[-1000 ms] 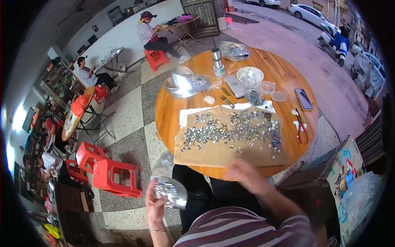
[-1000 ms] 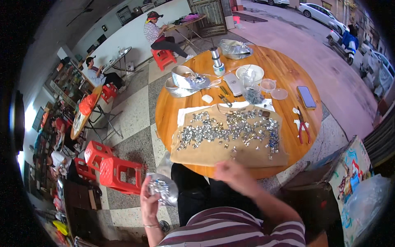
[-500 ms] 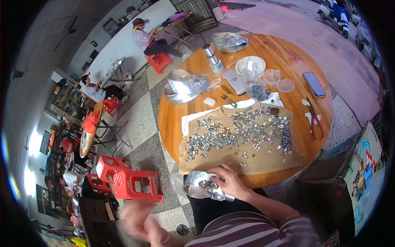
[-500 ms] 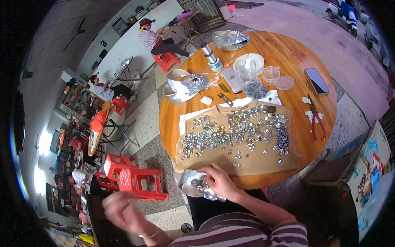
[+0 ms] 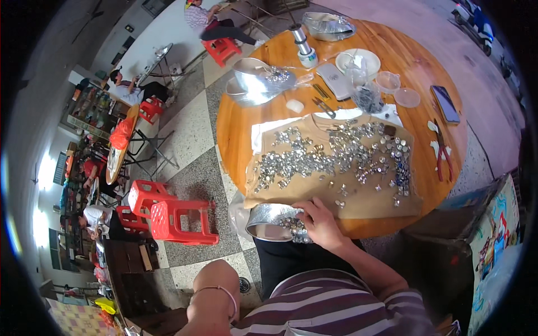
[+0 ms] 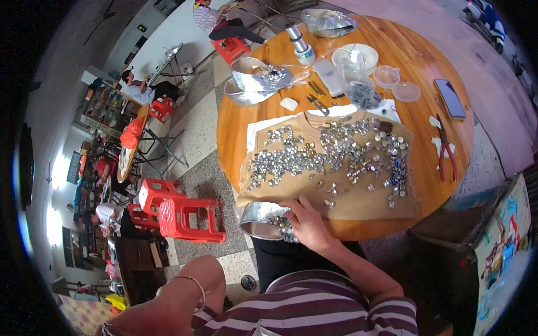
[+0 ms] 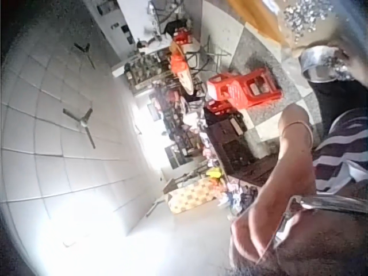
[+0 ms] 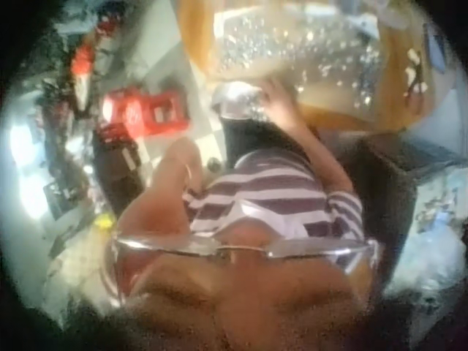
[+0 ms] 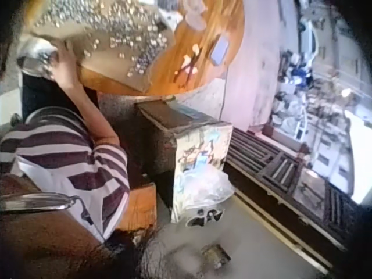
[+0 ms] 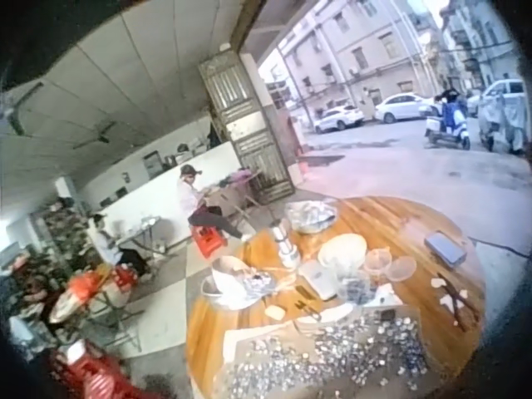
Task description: Applying small decorative crystals or beads to a silver shoe to enhance its design.
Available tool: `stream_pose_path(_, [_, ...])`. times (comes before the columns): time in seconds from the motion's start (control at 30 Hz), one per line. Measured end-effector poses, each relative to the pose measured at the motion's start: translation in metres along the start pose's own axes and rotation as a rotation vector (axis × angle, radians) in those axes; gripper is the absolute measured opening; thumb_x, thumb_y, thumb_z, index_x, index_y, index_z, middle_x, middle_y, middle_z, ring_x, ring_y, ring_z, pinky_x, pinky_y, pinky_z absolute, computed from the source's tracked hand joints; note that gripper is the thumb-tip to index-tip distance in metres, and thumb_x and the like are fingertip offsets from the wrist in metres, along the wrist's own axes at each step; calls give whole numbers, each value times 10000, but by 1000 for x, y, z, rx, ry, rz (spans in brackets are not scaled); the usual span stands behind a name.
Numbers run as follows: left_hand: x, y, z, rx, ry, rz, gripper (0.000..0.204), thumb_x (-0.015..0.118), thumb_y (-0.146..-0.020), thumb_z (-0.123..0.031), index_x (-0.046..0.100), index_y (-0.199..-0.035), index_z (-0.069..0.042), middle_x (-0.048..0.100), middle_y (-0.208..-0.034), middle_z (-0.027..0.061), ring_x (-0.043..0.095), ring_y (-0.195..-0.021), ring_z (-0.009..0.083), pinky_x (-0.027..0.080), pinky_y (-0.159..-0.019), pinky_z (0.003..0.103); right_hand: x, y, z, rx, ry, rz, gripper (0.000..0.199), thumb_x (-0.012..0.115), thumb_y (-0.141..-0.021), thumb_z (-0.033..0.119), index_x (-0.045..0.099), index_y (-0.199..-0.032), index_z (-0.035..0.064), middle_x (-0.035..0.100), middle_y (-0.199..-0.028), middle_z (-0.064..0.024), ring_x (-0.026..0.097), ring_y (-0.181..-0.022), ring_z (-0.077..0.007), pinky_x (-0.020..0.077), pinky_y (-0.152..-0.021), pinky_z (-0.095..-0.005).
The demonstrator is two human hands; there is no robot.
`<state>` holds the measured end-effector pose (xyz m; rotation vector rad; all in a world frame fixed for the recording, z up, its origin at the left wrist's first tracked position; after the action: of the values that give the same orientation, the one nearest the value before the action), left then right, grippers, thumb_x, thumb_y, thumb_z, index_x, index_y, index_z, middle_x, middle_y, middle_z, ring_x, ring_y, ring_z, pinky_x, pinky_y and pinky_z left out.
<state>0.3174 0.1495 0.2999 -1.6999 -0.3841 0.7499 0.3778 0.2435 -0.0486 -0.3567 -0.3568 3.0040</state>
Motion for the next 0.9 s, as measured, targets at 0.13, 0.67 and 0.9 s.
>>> stream_pose_path(0.13, [25, 19, 43, -464, -607, 639, 167, 530, -794, -181, 523, -887, -43, 542, -926, 99, 558, -806, 197, 434, -736, 302, -1, -1, 14, -29, 109, 7, 200, 577, -822, 35, 582, -1017, 80, 465, -795, -128, 541, -648, -287, 437, -582, -374])
stream_pose_path(0.67, [369, 204, 388, -1710, 1180, 194, 184, 566, -848, -220, 576, -1013, -140, 478, -958, 11, 448, -842, 160, 423, -789, 337, -1, -19, 17, -20, 35, 56, 214, 559, -852, 70, 574, -1064, 92, 480, -818, -126, 567, -623, -286, 455, -542, -370])
stream_pose_path(0.9, [387, 197, 413, -1812, 1267, -5, 177, 546, -851, -232, 557, -937, -78, 499, -884, 42, 474, -780, 193, 461, -702, 323, -2, -27, 17, -19, 65, 52, 204, 571, -844, 63, 577, -1047, 85, 486, -823, -125, 561, -617, -290, 452, -533, -371])
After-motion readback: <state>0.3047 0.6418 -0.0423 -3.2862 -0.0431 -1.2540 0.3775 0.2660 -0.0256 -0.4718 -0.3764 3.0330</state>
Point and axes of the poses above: each hand's wrist, its own y-axis away from the middle knuckle, its own x-axis out of the palm, z = x × y, the point moved 8 cm from there along -y, towards the middle knuckle
